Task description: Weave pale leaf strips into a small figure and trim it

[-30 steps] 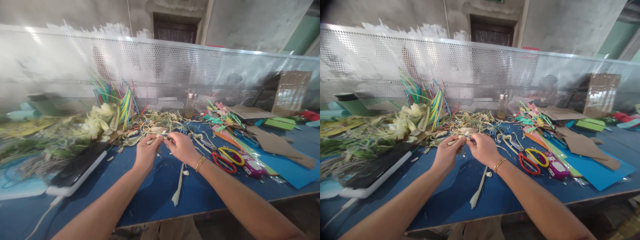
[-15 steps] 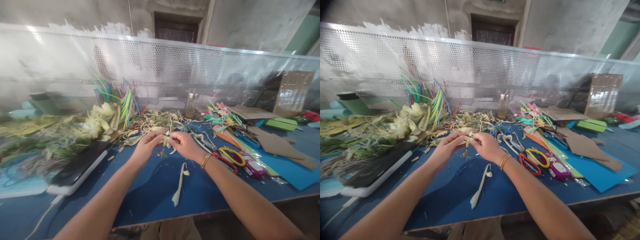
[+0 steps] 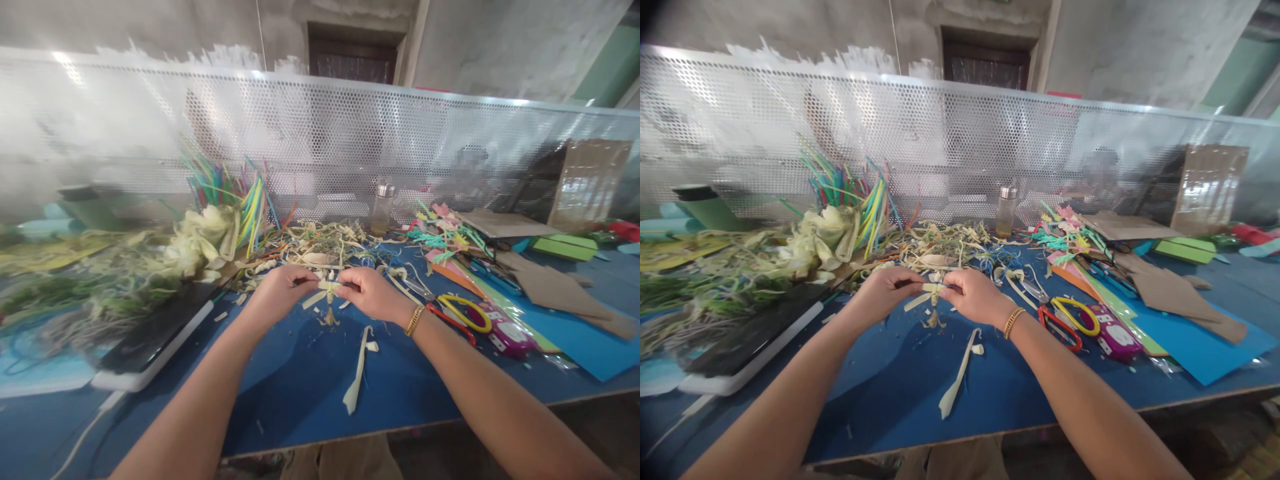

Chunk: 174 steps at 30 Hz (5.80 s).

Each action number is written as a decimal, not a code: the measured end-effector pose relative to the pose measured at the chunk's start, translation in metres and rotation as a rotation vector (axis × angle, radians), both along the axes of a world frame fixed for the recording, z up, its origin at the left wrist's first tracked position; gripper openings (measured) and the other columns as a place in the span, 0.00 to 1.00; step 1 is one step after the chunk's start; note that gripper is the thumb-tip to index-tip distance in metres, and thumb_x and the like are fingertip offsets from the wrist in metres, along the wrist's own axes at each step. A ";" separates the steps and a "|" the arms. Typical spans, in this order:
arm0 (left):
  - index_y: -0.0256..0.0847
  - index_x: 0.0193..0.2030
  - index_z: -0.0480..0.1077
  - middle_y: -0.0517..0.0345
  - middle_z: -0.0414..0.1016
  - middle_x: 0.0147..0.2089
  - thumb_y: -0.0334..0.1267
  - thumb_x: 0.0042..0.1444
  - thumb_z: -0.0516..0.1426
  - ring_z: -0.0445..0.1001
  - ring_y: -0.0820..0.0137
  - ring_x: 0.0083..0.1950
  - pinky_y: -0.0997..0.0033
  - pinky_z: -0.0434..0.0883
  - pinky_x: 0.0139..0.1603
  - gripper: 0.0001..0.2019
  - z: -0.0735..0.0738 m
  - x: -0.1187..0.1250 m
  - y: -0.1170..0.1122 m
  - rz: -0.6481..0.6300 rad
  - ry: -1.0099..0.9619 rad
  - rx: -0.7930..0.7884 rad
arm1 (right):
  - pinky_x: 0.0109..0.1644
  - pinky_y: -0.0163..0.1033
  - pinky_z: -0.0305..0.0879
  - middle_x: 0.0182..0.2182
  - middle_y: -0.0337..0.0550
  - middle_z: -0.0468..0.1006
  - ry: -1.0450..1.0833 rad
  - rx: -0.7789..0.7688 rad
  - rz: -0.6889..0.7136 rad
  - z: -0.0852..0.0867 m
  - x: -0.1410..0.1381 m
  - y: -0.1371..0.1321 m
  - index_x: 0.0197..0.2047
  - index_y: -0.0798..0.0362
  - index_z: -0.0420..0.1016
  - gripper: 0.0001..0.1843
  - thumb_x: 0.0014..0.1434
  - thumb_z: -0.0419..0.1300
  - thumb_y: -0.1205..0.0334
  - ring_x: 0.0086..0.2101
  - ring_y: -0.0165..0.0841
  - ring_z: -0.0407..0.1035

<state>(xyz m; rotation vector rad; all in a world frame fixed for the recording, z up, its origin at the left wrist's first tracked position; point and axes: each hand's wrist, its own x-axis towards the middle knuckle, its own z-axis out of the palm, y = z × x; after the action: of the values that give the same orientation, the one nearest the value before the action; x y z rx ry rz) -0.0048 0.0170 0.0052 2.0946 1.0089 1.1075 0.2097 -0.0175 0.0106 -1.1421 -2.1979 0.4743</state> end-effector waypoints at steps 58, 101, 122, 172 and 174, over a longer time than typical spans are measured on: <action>0.38 0.28 0.72 0.62 0.72 0.25 0.38 0.51 0.58 0.65 0.73 0.27 0.75 0.61 0.28 0.06 -0.013 0.019 -0.009 0.021 0.051 -0.066 | 0.36 0.36 0.62 0.38 0.42 0.75 0.098 0.230 -0.134 -0.004 -0.003 -0.007 0.49 0.48 0.71 0.13 0.60 0.58 0.65 0.33 0.31 0.67; 0.43 0.38 0.76 0.54 0.81 0.39 0.34 0.60 0.54 0.76 0.65 0.41 0.64 0.69 0.48 0.08 0.006 0.026 -0.046 0.333 0.330 0.778 | 0.25 0.32 0.59 0.23 0.36 0.71 0.660 -0.105 -0.126 -0.013 -0.023 -0.010 0.33 0.53 0.73 0.06 0.54 0.60 0.60 0.22 0.26 0.61; 0.42 0.39 0.71 0.53 0.76 0.41 0.29 0.60 0.54 0.72 0.68 0.43 0.68 0.69 0.47 0.06 -0.006 0.022 -0.036 0.263 0.180 0.827 | 0.29 0.34 0.63 0.28 0.38 0.75 0.634 0.002 -0.070 -0.002 -0.027 -0.020 0.38 0.51 0.76 0.07 0.56 0.59 0.63 0.25 0.26 0.65; 0.39 0.26 0.71 0.55 0.69 0.44 0.37 0.47 0.64 0.68 0.66 0.48 0.66 0.66 0.49 0.07 -0.011 0.042 -0.033 0.276 -0.738 0.053 | 0.51 0.46 0.60 0.39 0.40 0.80 0.311 0.404 -0.369 -0.008 -0.016 -0.009 0.34 0.50 0.66 0.05 0.60 0.54 0.69 0.41 0.35 0.72; 0.39 0.27 0.71 0.54 0.70 0.44 0.38 0.48 0.64 0.69 0.66 0.48 0.65 0.66 0.49 0.07 -0.013 0.042 -0.032 0.272 -0.700 0.042 | 0.46 0.43 0.64 0.37 0.42 0.79 0.406 0.288 -0.330 -0.011 -0.016 -0.006 0.34 0.50 0.65 0.04 0.61 0.53 0.67 0.38 0.35 0.73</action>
<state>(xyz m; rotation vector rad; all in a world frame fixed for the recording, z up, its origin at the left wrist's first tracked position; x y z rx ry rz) 0.0371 -0.0145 -0.0075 1.4229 0.9202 1.8313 0.1941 -0.0232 -0.0009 -1.1089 -1.6291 0.2140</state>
